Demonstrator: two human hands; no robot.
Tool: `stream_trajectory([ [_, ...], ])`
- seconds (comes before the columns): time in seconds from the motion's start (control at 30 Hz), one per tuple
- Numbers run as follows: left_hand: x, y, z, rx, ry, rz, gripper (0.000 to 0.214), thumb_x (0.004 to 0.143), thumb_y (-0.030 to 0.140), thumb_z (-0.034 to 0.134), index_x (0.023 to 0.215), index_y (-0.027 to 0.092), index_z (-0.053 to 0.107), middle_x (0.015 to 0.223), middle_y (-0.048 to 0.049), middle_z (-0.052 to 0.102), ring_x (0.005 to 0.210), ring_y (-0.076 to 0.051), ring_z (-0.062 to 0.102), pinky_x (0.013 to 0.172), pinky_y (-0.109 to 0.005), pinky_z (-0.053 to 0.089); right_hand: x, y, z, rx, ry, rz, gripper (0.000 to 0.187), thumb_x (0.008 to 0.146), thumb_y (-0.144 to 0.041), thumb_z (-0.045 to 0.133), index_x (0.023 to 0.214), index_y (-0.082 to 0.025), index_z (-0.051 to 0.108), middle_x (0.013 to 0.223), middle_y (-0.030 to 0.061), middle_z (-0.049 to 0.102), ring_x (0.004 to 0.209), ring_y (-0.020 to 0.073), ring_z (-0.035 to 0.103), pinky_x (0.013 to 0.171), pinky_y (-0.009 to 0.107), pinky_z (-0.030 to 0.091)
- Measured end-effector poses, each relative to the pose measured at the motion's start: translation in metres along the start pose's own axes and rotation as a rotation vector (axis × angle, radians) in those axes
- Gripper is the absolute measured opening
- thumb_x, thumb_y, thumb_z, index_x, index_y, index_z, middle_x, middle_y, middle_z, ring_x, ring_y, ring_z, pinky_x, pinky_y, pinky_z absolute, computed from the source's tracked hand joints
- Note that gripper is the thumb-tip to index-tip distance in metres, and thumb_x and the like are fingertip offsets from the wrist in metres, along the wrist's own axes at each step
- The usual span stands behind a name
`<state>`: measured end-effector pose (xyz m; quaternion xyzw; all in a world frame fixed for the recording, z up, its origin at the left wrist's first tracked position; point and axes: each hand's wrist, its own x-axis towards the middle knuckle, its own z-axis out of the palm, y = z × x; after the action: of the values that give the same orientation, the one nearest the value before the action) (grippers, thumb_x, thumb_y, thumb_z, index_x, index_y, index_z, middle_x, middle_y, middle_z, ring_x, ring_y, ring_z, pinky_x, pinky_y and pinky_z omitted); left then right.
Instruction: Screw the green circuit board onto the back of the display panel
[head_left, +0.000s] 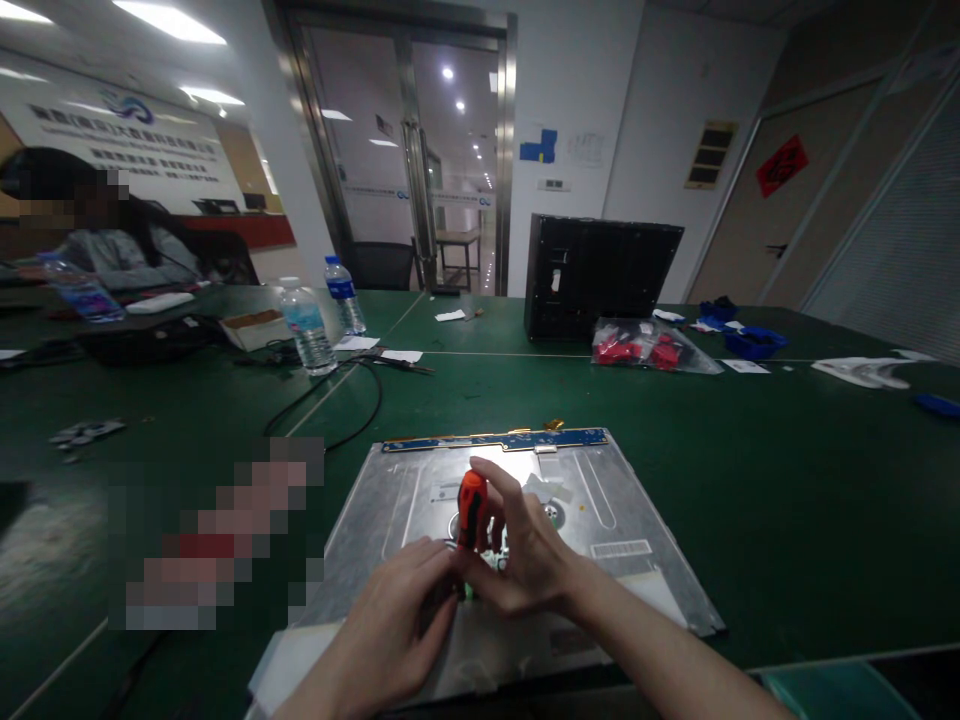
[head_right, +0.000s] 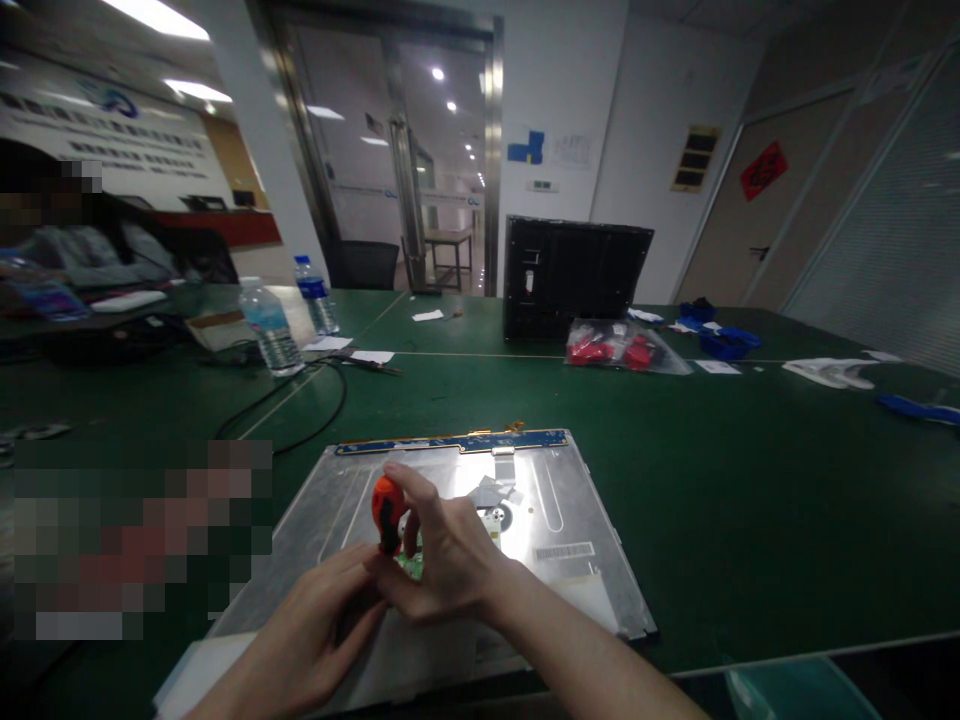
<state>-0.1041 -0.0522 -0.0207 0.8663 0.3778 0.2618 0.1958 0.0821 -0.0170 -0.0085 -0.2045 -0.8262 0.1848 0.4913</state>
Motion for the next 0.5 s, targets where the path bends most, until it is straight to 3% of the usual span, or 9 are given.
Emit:
stream_trajectory([
  [0.17, 0.0002, -0.0003, -0.0009, 0.003, 0.017, -0.015, 0.012, 0.084, 0.015, 0.047, 0.085, 0.021, 0.057, 0.083, -0.0054, 0.063, 0.076, -0.021, 0.059, 0.069, -0.031, 0.048, 0.0006, -0.004, -0.0008, 0.009, 0.01, 0.011, 0.082, 0.08, -0.013, 0.051, 0.149, -0.021, 0.007, 0.083, 0.0012, 0.062, 0.052, 0.0116, 0.053, 0.046, 0.022, 0.044],
  [0.5, 0.0011, 0.0008, -0.0007, -0.015, 0.025, 0.006, 0.015, 0.085, 0.013, 0.044, 0.089, 0.02, 0.057, 0.084, -0.0054, 0.064, 0.076, -0.021, 0.06, 0.067, -0.031, 0.048, -0.0021, 0.0027, 0.0044, -0.092, 0.018, 0.012, 0.085, 0.085, -0.025, 0.059, 0.148, -0.021, 0.002, 0.082, -0.0003, 0.062, 0.046, 0.0095, 0.049, 0.041, 0.021, 0.039],
])
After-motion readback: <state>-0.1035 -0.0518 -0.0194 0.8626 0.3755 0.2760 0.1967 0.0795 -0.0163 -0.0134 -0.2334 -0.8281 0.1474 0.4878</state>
